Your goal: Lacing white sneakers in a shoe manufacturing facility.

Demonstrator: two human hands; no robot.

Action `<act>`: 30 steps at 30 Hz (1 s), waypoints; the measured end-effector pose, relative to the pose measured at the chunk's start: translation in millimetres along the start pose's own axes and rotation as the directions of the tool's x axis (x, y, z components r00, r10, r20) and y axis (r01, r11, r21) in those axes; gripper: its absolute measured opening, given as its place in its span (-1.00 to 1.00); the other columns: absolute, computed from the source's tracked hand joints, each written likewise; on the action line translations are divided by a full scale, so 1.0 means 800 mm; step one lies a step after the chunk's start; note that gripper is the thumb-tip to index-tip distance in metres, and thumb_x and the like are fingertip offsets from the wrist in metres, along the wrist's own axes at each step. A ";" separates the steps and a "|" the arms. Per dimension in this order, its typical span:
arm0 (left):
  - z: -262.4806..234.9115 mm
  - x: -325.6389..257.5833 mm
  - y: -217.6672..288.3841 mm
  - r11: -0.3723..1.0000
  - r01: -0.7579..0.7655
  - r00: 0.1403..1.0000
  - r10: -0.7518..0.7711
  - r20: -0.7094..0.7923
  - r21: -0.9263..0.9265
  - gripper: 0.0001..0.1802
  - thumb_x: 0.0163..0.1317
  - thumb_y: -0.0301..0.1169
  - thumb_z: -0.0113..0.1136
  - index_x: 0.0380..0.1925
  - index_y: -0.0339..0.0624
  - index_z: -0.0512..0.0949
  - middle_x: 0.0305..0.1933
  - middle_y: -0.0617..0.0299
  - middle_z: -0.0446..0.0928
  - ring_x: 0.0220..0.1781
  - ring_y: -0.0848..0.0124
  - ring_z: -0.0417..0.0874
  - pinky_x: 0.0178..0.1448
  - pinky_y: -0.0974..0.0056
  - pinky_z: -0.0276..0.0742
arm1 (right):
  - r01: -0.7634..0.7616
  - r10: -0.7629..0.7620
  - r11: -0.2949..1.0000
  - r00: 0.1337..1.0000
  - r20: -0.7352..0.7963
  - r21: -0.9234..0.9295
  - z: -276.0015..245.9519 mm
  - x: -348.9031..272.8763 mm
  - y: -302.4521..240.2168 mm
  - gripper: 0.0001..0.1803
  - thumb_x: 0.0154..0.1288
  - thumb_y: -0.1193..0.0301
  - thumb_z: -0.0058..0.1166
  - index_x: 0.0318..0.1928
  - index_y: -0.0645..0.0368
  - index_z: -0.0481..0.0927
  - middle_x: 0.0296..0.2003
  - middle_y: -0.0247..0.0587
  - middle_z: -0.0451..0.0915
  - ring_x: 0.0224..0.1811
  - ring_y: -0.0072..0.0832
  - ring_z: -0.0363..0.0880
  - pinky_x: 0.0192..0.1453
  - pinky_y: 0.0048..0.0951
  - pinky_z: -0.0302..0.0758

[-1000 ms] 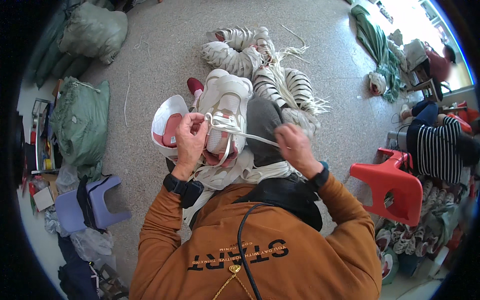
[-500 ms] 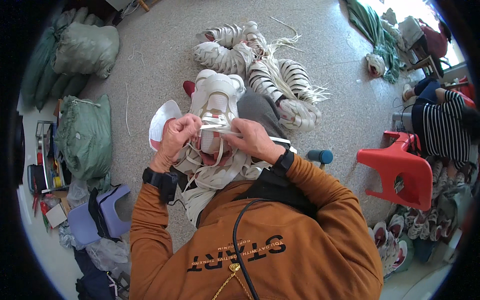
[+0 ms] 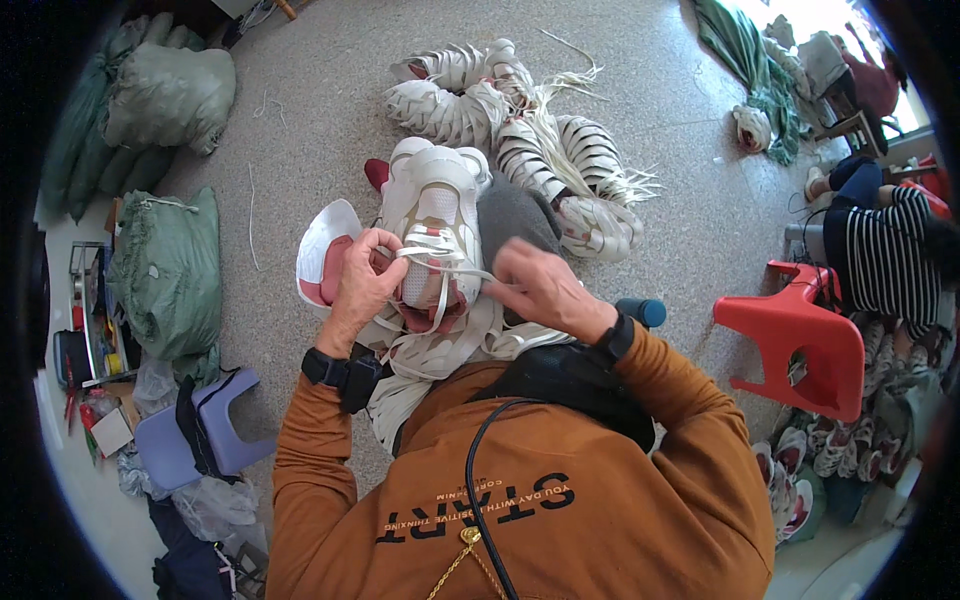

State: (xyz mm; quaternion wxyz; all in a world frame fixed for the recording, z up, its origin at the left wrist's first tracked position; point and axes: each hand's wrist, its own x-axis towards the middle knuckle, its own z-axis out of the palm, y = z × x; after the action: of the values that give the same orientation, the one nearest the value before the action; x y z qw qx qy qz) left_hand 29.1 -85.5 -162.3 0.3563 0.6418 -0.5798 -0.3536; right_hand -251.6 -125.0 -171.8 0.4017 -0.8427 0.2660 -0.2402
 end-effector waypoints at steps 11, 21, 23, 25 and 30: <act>-0.003 -0.007 -0.003 0.995 0.066 0.998 -0.064 0.027 -0.068 -0.82 0.17 -0.46 0.28 -0.26 -0.26 0.54 -0.26 0.23 0.51 -0.43 0.46 0.55 -0.27 0.29 0.51 | -0.015 0.029 0.980 0.997 -0.069 0.198 0.032 0.050 0.017 -0.92 0.28 0.51 0.21 -0.28 0.21 0.57 -0.14 -0.22 0.49 -0.06 -0.33 0.48 0.06 -0.38 0.44; 0.027 0.011 0.013 0.917 -0.054 0.990 0.102 -0.099 0.394 -0.75 0.16 -0.36 0.34 -0.32 -0.24 0.49 -0.33 0.16 0.46 -0.33 0.30 0.55 -0.24 0.19 0.48 | -0.183 0.201 0.972 0.973 -0.112 0.149 0.044 0.050 0.019 -0.79 0.36 0.38 0.15 -0.32 0.30 0.54 -0.33 -0.10 0.47 -0.34 -0.22 0.49 -0.19 -0.30 0.46; 0.026 0.014 0.010 0.925 -0.035 0.991 0.080 -0.105 0.377 -0.75 0.16 -0.36 0.35 -0.32 -0.24 0.48 -0.34 0.15 0.45 -0.31 0.26 0.55 -0.23 0.16 0.48 | -0.181 0.197 0.972 0.975 -0.099 0.151 0.042 0.049 0.012 -0.76 0.34 0.34 0.19 -0.33 0.29 0.54 -0.33 -0.08 0.47 -0.35 -0.19 0.49 -0.20 -0.27 0.47; 0.022 0.012 0.007 0.932 -0.018 0.992 0.061 -0.108 0.362 -0.74 0.16 -0.36 0.35 -0.31 -0.25 0.48 -0.35 0.14 0.44 -0.30 0.23 0.54 -0.21 0.13 0.47 | -0.234 0.237 0.971 0.969 -0.070 0.049 0.043 0.050 0.000 -0.67 0.28 0.26 0.28 -0.23 0.27 0.51 -0.30 -0.07 0.46 -0.28 -0.17 0.51 -0.16 -0.23 0.48; 0.008 -0.014 0.046 0.959 -0.114 0.959 0.174 -0.221 0.261 -0.76 0.16 -0.38 0.37 -0.33 -0.23 0.49 -0.34 0.12 0.42 -0.36 0.12 0.48 -0.22 0.11 0.46 | -0.185 0.183 0.983 0.977 -0.109 -0.005 0.045 0.039 0.000 -0.44 0.15 0.20 0.41 -0.03 0.24 0.40 -0.18 -0.01 0.44 -0.15 -0.08 0.52 -0.07 -0.19 0.48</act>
State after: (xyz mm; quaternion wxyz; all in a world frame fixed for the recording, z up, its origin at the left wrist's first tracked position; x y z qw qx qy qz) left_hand 4.3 -77.6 -133.0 0.3671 0.6749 -0.6168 -0.1711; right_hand -206.5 -125.6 -186.2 0.4007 -0.8034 0.3660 -0.2452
